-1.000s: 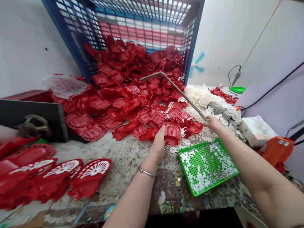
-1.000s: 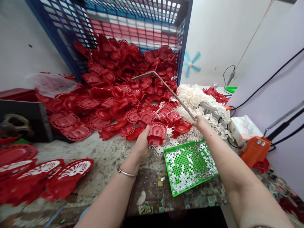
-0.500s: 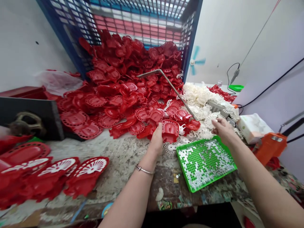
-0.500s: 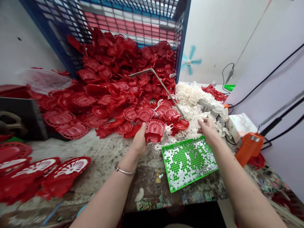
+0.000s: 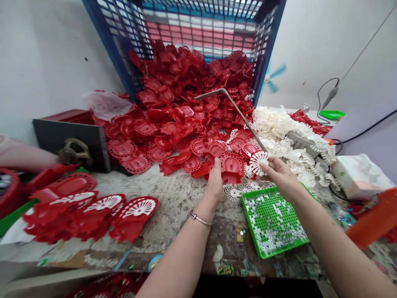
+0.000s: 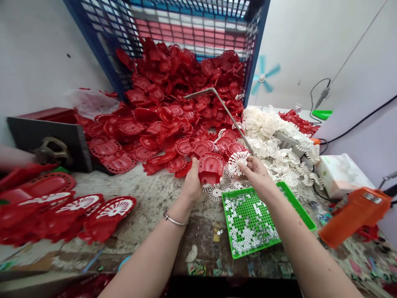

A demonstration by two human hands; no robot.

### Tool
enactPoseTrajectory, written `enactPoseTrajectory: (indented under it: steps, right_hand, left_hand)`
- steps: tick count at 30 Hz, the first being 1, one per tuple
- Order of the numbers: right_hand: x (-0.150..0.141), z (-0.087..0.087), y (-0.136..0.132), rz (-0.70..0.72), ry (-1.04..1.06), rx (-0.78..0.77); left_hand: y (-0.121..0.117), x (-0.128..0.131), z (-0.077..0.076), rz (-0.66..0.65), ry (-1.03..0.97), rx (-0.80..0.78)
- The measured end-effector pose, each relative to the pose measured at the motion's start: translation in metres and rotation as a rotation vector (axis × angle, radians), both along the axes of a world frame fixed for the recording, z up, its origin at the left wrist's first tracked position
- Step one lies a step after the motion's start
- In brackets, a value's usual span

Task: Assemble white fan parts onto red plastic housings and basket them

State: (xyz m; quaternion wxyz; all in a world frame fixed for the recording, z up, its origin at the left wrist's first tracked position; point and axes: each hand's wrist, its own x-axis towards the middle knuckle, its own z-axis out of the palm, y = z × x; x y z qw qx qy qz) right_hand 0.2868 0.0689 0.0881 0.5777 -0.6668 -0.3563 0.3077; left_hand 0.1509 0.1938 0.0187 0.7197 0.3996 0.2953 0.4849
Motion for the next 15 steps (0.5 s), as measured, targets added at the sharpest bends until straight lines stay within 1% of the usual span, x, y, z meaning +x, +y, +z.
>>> enactPoseTrajectory:
  steps: [3,5,9,12,15]
  right_hand:
    - [-0.005,-0.011,0.005,0.033,-0.071,-0.102]
    - [-0.015,-0.019,0.01,0.092,-0.142,-0.173]
    - [-0.036,-0.03,0.026,0.209,-0.36,-0.284]
    - [-0.044,-0.036,0.037,0.241,-0.59,-0.366]
    - [-0.044,-0.039,0.041,0.25,-0.813,-0.449]
  left_hand:
    - [0.006,-0.004,0.0,0.112,-0.001,0.007]
    - [0.011,-0.007,0.001,0.192,0.0,0.029]
    - [0.019,-0.012,0.005,0.33,-0.031,0.07]
    - [0.023,-0.016,0.005,0.381,-0.067,0.076]
    - [0.024,-0.019,0.004,0.357,-0.06,0.111]
